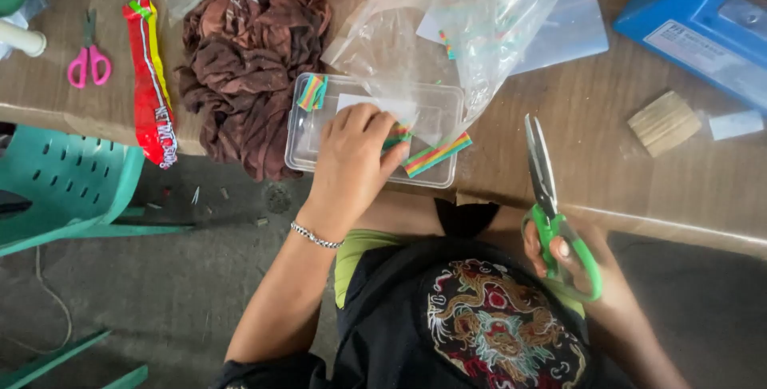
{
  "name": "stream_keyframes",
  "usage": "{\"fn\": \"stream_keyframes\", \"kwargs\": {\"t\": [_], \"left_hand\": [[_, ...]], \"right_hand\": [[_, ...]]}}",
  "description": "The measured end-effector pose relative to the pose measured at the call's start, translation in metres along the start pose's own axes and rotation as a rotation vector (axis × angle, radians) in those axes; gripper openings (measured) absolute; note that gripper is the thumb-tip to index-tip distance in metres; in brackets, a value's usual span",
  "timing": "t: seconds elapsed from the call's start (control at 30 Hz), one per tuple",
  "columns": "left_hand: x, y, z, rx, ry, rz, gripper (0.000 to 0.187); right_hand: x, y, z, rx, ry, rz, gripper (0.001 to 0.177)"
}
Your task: The person trims the ends of multi-colored striped candies using shears and places them into a clear plastic container before sealing a small plastic bag with a heat sealer.
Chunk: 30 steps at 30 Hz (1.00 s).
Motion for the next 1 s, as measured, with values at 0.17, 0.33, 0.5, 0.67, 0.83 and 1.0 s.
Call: {"fn": "stream_keyframes", "kwargs": {"t": [0.17, 0.33, 0.5, 0.67, 0.83, 1.0], "left_hand": [[0.005, -0.003, 0.005, -0.01, 0.024, -0.041, 0.019], [0.001, -0.003, 0.007, -0.033, 0.052, -0.081, 0.023], [-0.031, 0.015, 0.013, -0.075, 0.109, -0.027, 0.025], [-0.012, 0.038, 0.028, -0.057, 0.087, -0.121, 0.024], [0.006, 0.04, 0.029, -0.034, 0.066, -0.163, 0.024], [0.031, 0.016, 0.024, -0.122, -0.029, 0.037, 0.024]], "right_hand": [[0.007, -0.013, 0.003, 0.053, 0.031, 0.105, 0.055], [0.007, -0.011, 0.003, 0.028, 0.054, 0.005, 0.054], [-0.006, 0.003, 0.014, 0.041, 0.012, 0.055, 0.042], [0.009, -0.016, 0.015, 0.14, 0.191, 0.158, 0.058], [0.003, -0.014, 0.015, 0.052, 0.131, 0.128, 0.057], [0.005, -0.015, 0.017, 0.058, 0.13, 0.209, 0.056]]}}
Point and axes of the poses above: each hand's wrist, its own z-axis away from the middle knuckle, its own x-axis out of the palm, y = z × x, the point moved 10 cm from there along -z, towards the middle knuckle, and after that the axes turned 1 degree about x, right-handed, at the moved point
